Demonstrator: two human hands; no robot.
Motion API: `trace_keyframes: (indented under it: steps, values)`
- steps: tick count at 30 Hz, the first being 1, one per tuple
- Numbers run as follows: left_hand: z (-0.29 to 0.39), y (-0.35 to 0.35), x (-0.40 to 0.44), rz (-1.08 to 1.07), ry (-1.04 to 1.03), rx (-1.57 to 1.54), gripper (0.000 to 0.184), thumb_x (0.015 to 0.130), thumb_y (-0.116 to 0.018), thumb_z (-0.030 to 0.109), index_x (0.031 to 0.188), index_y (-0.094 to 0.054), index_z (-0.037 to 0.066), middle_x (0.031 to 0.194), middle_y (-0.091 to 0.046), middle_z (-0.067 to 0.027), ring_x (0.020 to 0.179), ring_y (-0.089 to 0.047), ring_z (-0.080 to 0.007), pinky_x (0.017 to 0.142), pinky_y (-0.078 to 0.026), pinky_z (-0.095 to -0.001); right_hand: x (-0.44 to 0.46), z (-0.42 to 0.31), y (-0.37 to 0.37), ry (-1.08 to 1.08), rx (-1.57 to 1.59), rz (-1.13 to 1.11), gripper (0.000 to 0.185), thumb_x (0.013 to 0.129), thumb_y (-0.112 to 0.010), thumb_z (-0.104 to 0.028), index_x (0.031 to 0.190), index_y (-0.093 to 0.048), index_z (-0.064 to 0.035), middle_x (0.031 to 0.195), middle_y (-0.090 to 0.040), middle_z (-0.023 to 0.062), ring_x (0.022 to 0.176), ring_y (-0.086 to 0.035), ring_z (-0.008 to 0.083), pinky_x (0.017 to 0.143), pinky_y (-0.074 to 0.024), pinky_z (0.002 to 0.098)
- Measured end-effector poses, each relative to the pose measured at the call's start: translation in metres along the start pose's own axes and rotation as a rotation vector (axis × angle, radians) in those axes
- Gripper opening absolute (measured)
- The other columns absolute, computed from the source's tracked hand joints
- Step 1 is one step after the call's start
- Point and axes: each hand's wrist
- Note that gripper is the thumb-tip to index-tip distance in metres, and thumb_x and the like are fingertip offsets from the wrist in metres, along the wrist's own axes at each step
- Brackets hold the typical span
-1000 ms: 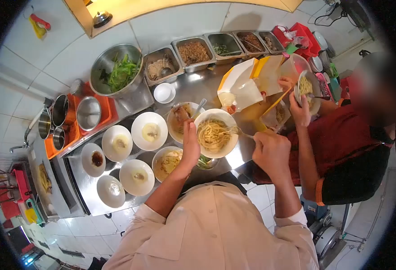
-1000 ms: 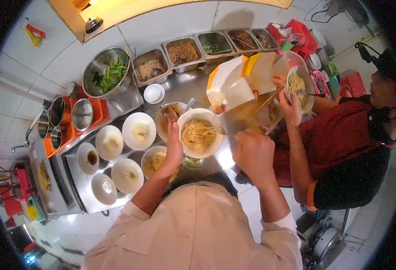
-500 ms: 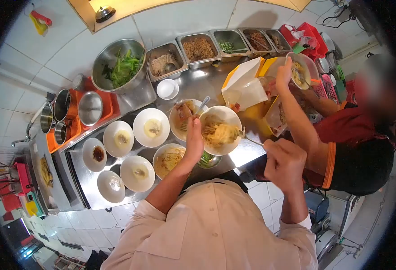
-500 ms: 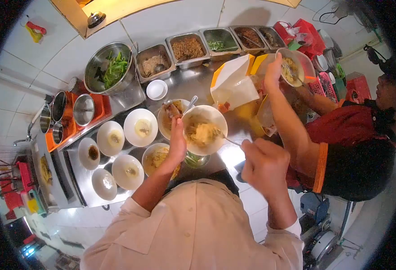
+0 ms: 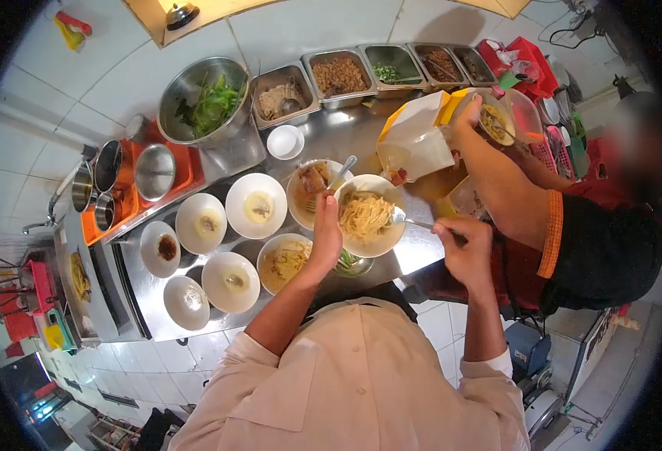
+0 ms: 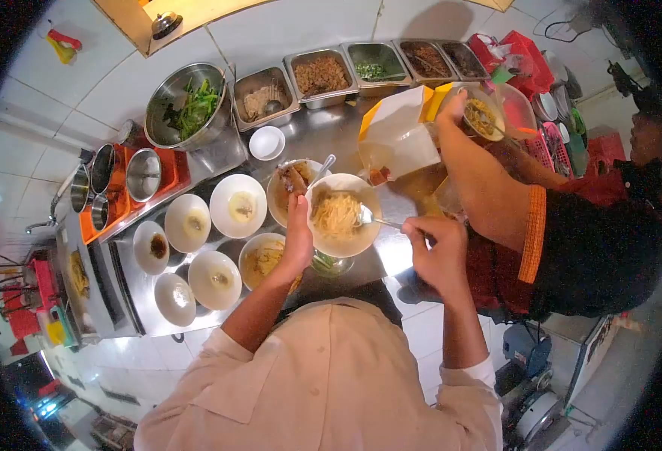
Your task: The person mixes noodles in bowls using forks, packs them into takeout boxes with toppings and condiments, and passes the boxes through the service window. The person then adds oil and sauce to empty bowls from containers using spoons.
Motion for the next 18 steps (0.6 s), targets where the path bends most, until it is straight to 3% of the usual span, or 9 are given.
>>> trace_keyframes:
  steps: [2,5,6,9,11,12,14,17,18]
  values:
    - [0.008,-0.003,-0.002,-0.012,-0.013,0.031,0.035,0.108,-0.032,0.034,0.120,-0.046,0.004,0.110,-0.049,-0.0083,0.103,-0.045,-0.0166,0.097,-0.035,-0.0309,-0.010,-0.049,0.003,0.375,-0.568,0.115,0.011,0.071,-0.067,0.002,0.082,-0.069,-0.0007,0.064,-0.058,0.0061,0.057,-0.059,0.0244,0.052,-0.0449,0.0344]
    - [0.010,-0.003,-0.003,-0.020,-0.025,0.065,0.035,0.108,-0.032,0.034,0.121,-0.046,0.005,0.110,-0.050,-0.0085,0.105,-0.045,-0.0167,0.097,-0.035,-0.0310,-0.023,-0.080,-0.003,0.426,-0.784,0.144,0.014,0.066,-0.064,0.000,0.079,-0.066,-0.0038,0.064,-0.050,0.0087,0.057,-0.056,0.0318,0.050,-0.0445,0.0389]
    - [0.009,-0.002,-0.003,-0.021,-0.022,0.071,0.034,0.108,-0.032,0.033,0.121,-0.046,0.005,0.111,-0.050,-0.0087,0.107,-0.045,-0.0169,0.098,-0.035,-0.0308,-0.022,-0.078,-0.004,0.401,-0.818,0.144,0.014,0.067,-0.065,-0.003,0.080,-0.068,-0.0049,0.066,-0.049,0.0086,0.057,-0.057,0.0302,0.051,-0.0454,0.0391]
    - [0.007,-0.004,-0.004,0.014,0.026,-0.032,0.034,0.108,-0.032,0.033,0.120,-0.046,0.004,0.110,-0.050,-0.0085,0.107,-0.045,-0.0169,0.097,-0.035,-0.0302,-0.007,-0.018,-0.016,0.246,-0.856,0.079,0.011,0.070,-0.067,-0.004,0.081,-0.071,-0.0042,0.067,-0.056,0.0110,0.060,-0.059,0.0313,0.051,-0.0460,0.0380]
    - [0.006,-0.004,-0.004,-0.007,0.033,-0.026,0.034,0.108,-0.032,0.033,0.120,-0.046,0.004,0.110,-0.050,-0.0083,0.106,-0.045,-0.0169,0.097,-0.035,-0.0300,0.006,0.054,-0.038,0.178,-0.528,0.084,0.008,0.078,-0.069,-0.006,0.082,-0.074,-0.0015,0.070,-0.066,0.0095,0.060,-0.062,0.0239,0.054,-0.0468,0.0331]
    - [0.006,-0.003,-0.005,-0.019,0.039,-0.020,0.034,0.108,-0.033,0.033,0.119,-0.046,0.004,0.109,-0.050,-0.0080,0.105,-0.045,-0.0170,0.097,-0.035,-0.0298,0.007,0.078,-0.041,0.176,-0.531,0.084,0.008,0.078,-0.069,-0.006,0.082,-0.074,-0.0015,0.070,-0.066,0.0095,0.060,-0.062,0.0239,0.054,-0.0468,0.0331]
    - [0.002,0.001,-0.005,-0.023,0.016,0.030,0.035,0.108,-0.033,0.034,0.119,-0.046,0.004,0.109,-0.050,-0.0079,0.104,-0.045,-0.0170,0.097,-0.035,-0.0300,0.011,0.107,-0.043,-0.296,0.109,-0.160,0.012,0.085,-0.070,-0.010,0.083,-0.074,0.0016,0.074,-0.070,0.0069,0.064,-0.061,0.0141,0.059,-0.0467,0.0286]
    - [0.004,0.003,-0.004,0.001,0.000,0.082,0.036,0.108,-0.033,0.035,0.119,-0.047,0.004,0.109,-0.049,-0.0077,0.104,-0.045,-0.0171,0.096,-0.035,-0.0303,0.002,0.066,-0.022,-0.287,0.327,-0.101,0.015,0.087,-0.071,-0.011,0.085,-0.073,0.0030,0.076,-0.070,0.0018,0.068,-0.056,0.0073,0.061,-0.0448,0.0260]
    - [0.007,0.003,-0.004,0.015,0.004,0.082,0.036,0.108,-0.032,0.035,0.119,-0.047,0.004,0.109,-0.049,-0.0076,0.104,-0.045,-0.0172,0.096,-0.035,-0.0305,0.001,0.035,-0.014,-0.167,0.170,-0.052,0.009,0.083,-0.070,-0.007,0.079,-0.071,0.0017,0.069,-0.067,0.0033,0.061,-0.056,0.0124,0.057,-0.0431,0.0273]
Point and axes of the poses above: each hand's wrist, its own x-axis towards the middle knuckle, its own y-axis out of the back of the hand, z = x × y
